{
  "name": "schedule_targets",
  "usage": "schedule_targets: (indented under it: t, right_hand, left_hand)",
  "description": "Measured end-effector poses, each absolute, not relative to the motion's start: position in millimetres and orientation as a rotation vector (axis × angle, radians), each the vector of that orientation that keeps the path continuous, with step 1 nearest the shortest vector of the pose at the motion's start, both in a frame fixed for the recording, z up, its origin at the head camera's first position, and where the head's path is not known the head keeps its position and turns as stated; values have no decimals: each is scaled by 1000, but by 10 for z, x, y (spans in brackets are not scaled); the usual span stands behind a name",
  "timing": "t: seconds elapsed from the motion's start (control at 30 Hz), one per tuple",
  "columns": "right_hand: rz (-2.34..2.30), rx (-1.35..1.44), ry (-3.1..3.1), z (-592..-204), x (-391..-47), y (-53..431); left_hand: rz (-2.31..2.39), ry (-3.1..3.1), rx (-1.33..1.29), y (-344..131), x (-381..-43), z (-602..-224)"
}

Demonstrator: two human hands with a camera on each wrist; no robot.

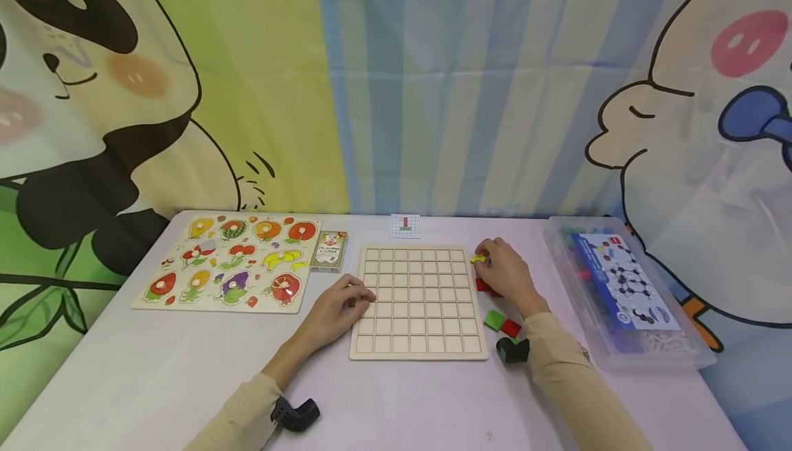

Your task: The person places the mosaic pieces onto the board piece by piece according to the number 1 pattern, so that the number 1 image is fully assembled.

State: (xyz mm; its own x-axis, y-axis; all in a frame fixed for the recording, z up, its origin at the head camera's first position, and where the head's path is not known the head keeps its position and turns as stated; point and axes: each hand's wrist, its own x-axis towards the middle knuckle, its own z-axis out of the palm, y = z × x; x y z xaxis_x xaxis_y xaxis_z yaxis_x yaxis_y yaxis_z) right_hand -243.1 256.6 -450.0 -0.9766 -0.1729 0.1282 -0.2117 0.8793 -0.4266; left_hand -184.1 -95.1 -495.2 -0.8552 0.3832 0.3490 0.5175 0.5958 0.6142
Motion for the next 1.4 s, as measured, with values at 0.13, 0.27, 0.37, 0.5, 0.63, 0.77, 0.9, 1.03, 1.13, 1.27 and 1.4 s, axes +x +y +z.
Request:
schedule_targets:
  t: [0.13,0.27,0.37,0.5,0.63,0.77,0.9,1.03,1.13,1.27,1.4]
  right_hand:
    - [721,301,-2939,-4471,-2441,2555]
    - [832,363,-2884,-4422,-2435,2467]
    - [923,457,-2847,-4395,-2436,2346]
    - [991,560,-2827,-4391,-2450,2164]
    - [1050,599,-2825,-4403,-2469,1979]
    - [1117,626,-2824,-4421,-2484,1803]
    - [1149,657,-2818,-4460,-2483,1657]
    - [1148,688,-2826,-4500,-2473,1544]
    - [1159,710,-2834,-4518,-2469,1475]
    - [1151,711,-2837,-4538,-2469,1407]
    - [1104,698,-2850,-4553,-2471,1358]
  left_hand:
    - [-1095,-2635,-757,-943,-1847,-4971]
    - [-1096,-2634,-754,-943,-1847,-4972]
    - [-1095,-2636,-749,-941,-1845,-4967]
    - [-1076,-2638,-750,-932,-1844,-4968]
    - [-1063,-2620,-762,-919,-1845,-4981]
    - [-1071,-2610,-777,-908,-1845,-4995]
    - [-1070,-2610,-795,-896,-1843,-5005]
    - [-1059,-2629,-783,-888,-1842,-4996]
    - [-1067,-2643,-761,-894,-1842,-4980]
    - [-1075,-2654,-732,-917,-1846,-4974]
    - [-1062,-2656,-723,-938,-1851,-4971]
